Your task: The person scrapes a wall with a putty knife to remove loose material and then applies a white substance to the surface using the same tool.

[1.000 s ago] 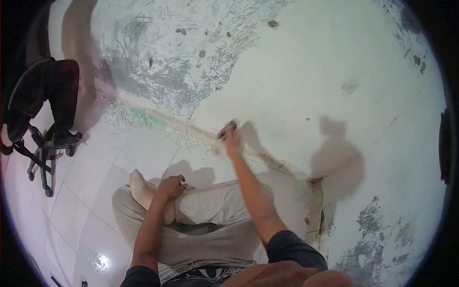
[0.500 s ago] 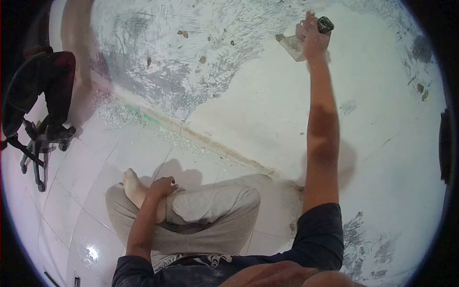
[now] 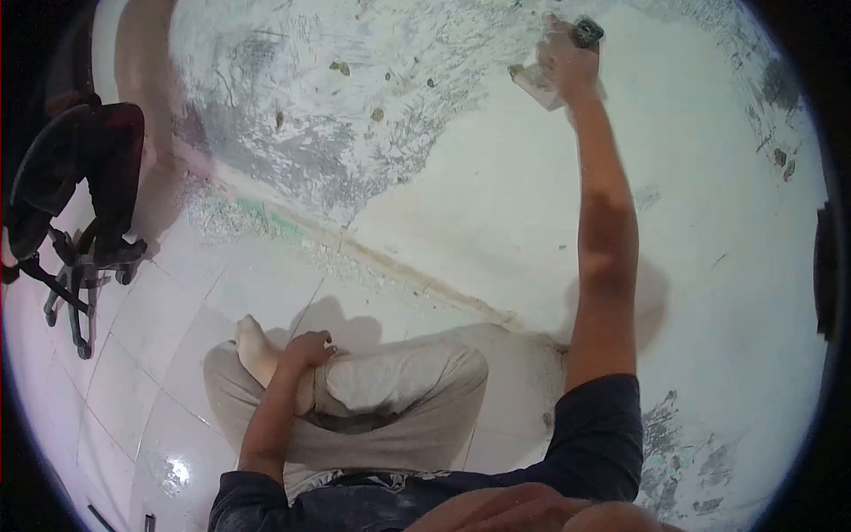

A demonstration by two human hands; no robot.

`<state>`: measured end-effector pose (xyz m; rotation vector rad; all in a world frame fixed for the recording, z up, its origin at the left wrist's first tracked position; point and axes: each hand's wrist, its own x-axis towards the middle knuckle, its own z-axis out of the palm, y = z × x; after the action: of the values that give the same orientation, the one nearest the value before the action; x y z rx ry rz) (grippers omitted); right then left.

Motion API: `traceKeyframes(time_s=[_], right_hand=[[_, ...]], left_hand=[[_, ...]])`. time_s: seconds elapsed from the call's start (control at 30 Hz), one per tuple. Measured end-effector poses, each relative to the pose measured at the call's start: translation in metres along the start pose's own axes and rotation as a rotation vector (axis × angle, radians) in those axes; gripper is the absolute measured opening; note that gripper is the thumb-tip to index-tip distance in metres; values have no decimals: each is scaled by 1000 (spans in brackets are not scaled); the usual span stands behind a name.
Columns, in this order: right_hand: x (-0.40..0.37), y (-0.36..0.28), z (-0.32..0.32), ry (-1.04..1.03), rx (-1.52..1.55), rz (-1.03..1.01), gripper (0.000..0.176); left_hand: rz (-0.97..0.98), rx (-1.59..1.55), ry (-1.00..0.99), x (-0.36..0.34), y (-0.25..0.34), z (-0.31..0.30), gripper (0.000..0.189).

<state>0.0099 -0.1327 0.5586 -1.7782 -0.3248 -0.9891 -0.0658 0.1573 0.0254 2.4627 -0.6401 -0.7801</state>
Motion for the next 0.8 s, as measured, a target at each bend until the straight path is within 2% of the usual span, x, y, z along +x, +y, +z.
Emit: traceKeyframes(time_s=[0.03,0.07,0.13,0.17,0.2,0.27,0.3,0.33,0.4,0.43,0.47,0.53,0.57,0.6,0.63,0.67,0.7,0.73,0.8], right_hand=[[33,32,-22,-183,138,-47,32],[38,29,-28,-184,144,-53,32],[39,21,-36,-376,283,-34,32],[39,16,-46,-528,521,12,29],[41,19,-41,-532,515,10,29],[31,32,-21,-126,43,-40,16],[30,29,-16,-58,28,-43,8],[28,17,-15,-56,40,-51,8],[21,3,-23,-255,296,-67,9],[40,19,-40,-464,597,-19,19],[41,19,-32,-472,594,-14,19],[33,27,-13,-261,111,6,26],[26,20,-6,-302,-54,-60,30],[38,28,-14,-293,-47,-64,30],[56,46,-30,-398,127,-132,17],[61,42,-31,-510,295,-207,18],[56,49,-24,-212,284,61,10],[53,53,-14,-289,524,181,15],[55,52,-4,-202,-57,88,21]], left_hand=[[-1,4,-4,-4,1,0,45],[-8,-14,1,-6,5,-2,45],[-16,-22,6,-5,-3,-2,46],[-15,-1,-10,4,-8,2,45],[-12,14,-28,12,-11,8,45],[-19,-9,-31,4,-4,6,45],[-25,-24,-12,3,-1,0,45],[-31,-18,-1,2,-2,-2,45],[-14,5,17,0,-4,2,45],[-9,1,25,3,0,-4,45],[-23,1,15,2,6,-7,45],[-47,9,-13,-3,3,2,44],[-21,3,1,3,-3,5,45],[9,5,8,8,-11,6,45],[-39,32,9,6,-7,5,45],[-36,35,13,6,-4,0,45],[-37,45,17,4,0,-2,44],[-42,54,12,0,3,1,44],[-47,5,-18,5,-2,6,43]])
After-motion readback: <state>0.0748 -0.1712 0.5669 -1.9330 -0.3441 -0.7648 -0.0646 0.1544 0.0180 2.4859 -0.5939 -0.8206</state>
